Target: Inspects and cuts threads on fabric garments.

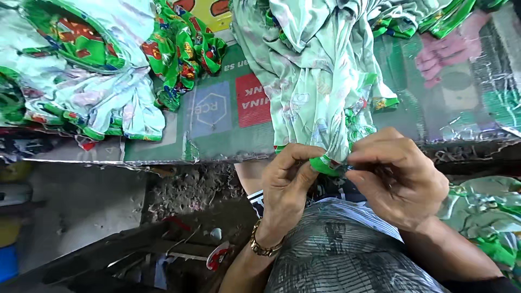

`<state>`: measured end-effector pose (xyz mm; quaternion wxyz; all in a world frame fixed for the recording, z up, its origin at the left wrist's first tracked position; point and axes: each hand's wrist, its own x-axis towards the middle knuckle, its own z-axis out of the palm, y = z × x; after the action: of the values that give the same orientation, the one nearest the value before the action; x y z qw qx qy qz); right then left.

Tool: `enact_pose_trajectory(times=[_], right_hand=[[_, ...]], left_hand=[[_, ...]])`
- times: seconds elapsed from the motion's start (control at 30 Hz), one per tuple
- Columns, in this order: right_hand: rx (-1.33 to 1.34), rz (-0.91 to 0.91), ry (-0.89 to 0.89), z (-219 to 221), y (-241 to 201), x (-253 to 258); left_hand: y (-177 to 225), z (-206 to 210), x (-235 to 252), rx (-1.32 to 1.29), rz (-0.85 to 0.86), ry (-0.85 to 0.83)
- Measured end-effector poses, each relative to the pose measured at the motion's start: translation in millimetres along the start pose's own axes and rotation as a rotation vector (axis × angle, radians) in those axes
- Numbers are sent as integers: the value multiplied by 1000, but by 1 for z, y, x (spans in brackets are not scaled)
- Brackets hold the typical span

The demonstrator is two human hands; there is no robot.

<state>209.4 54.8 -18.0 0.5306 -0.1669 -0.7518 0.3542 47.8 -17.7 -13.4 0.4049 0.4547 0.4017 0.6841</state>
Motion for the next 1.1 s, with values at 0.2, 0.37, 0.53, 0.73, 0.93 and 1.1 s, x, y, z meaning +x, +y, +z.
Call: enact_pose_trajectory(times=[0.2, 0.37, 0.53, 0.73, 0.93, 1.1], right_hand=[[-160, -54, -12, 8, 5, 5], [-289, -93, 23, -5, 4, -4], [-314, -30, 5, -15, -1, -17], [290, 49, -369, -31, -12, -28], [-240, 141, -425, -24, -14, -28], [-125, 158, -182, -16, -12, -21]], left_hand=[[1, 0, 0, -40, -1, 19], [-4, -5, 0, -63, -41, 84], [-6, -6, -1, -105, -60, 103], [-9, -9, -2, -116, -53, 113], [-8, -4, -5, 251, 197, 63], [-6, -3, -4, 375, 301, 30]])
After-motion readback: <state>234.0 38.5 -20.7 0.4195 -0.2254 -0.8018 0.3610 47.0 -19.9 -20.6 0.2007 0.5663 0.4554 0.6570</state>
